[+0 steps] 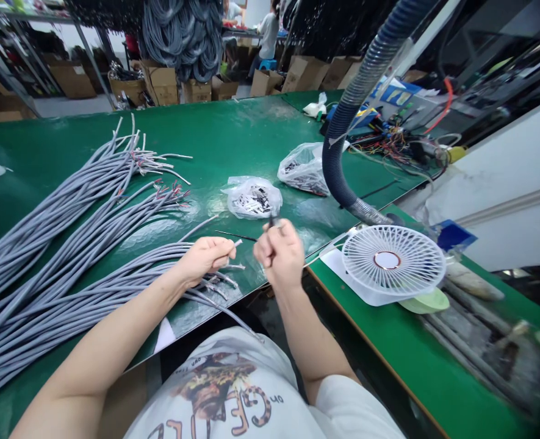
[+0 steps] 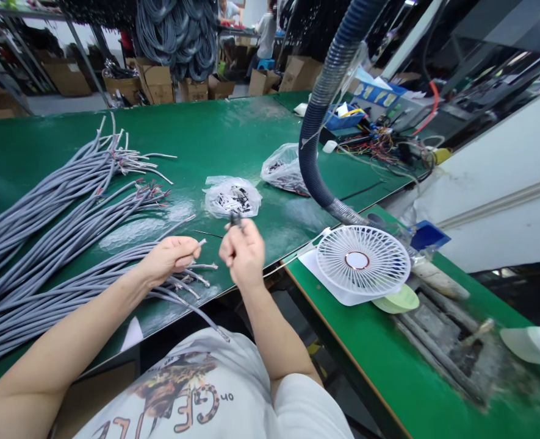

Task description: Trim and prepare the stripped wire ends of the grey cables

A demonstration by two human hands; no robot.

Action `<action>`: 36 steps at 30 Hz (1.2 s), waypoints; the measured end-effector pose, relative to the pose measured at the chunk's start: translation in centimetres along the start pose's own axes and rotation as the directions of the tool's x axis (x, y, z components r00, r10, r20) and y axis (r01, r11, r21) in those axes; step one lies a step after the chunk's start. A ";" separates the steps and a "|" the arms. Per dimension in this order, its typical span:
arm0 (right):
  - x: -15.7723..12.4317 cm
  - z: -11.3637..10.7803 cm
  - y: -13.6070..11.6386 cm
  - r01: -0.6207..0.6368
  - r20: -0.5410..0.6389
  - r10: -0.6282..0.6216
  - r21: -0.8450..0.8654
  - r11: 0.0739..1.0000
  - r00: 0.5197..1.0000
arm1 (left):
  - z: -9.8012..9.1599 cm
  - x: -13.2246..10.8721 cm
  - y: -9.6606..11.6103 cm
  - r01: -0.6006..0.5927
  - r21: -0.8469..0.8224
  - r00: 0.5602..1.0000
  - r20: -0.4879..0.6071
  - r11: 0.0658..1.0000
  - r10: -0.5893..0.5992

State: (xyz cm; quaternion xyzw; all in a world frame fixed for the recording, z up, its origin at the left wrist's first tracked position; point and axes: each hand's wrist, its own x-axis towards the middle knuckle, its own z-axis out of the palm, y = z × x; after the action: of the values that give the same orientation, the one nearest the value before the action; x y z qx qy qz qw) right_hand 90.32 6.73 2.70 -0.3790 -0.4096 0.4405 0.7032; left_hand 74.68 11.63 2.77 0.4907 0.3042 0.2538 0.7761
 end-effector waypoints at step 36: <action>0.3 -2.1 2.7 -0.544 0.289 0.529 -0.035 0.839 0.798 | -1.0 1.0 -1.4 -0.183 0.409 0.977 -0.022 0.894 0.211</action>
State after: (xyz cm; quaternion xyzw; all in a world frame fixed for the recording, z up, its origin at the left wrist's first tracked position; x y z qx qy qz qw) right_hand 91.45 7.50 -0.41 -0.3936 -0.3720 0.6817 0.4919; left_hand 74.73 12.41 0.93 0.6600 0.3243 0.2788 0.6177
